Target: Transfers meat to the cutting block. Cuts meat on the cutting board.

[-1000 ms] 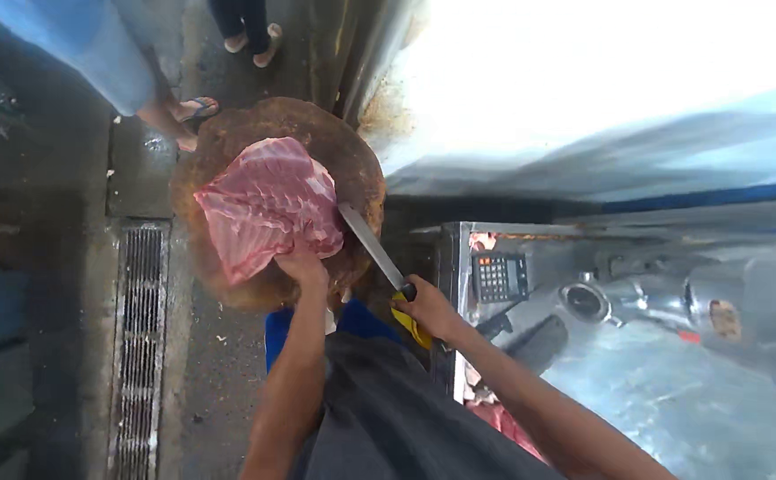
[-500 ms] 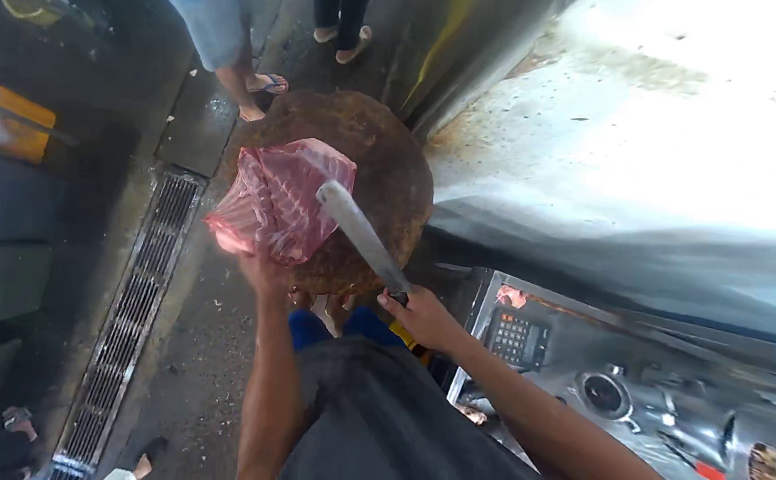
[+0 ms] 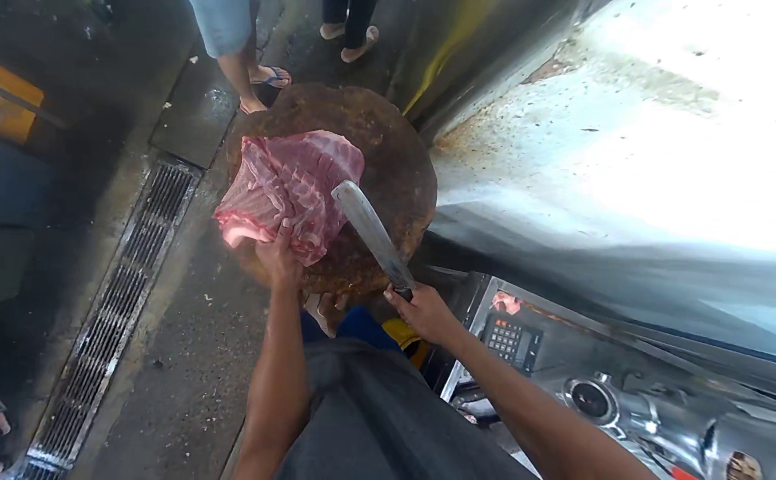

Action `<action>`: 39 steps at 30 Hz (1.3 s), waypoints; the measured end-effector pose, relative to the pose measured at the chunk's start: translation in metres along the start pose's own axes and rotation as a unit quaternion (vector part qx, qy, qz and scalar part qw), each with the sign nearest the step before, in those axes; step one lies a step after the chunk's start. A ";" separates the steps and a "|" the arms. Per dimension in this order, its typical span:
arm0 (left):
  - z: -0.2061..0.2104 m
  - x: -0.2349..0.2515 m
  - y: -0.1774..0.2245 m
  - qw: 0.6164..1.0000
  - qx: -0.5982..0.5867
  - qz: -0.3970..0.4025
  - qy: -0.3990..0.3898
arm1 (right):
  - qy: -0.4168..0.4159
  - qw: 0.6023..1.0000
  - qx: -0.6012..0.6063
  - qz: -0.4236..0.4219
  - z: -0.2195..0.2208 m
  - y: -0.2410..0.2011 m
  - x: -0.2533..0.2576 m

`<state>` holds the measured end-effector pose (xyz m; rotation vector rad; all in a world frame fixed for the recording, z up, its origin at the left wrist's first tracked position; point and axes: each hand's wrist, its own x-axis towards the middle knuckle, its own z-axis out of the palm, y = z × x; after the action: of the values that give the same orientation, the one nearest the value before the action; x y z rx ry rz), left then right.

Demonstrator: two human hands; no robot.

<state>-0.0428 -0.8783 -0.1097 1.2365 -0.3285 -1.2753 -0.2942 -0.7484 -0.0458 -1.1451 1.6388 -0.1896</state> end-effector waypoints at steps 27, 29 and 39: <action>-0.001 0.014 -0.006 0.998 -0.063 -0.008 -0.013 | 0.065 0.986 0.101 -0.111 -0.010 -0.057 0.005; -0.001 0.014 -0.007 0.998 -0.067 -0.013 -0.013 | 0.124 0.936 0.236 -0.230 -0.021 -0.084 -0.012; -0.007 0.022 -0.004 0.999 -0.030 -0.022 0.000 | 0.081 0.984 0.151 0.047 -0.005 -0.048 -0.001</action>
<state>-0.0316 -0.8924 -0.1250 1.1985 -0.2634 -1.3147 -0.2707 -0.7747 -0.0131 -0.8364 1.7328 -0.4641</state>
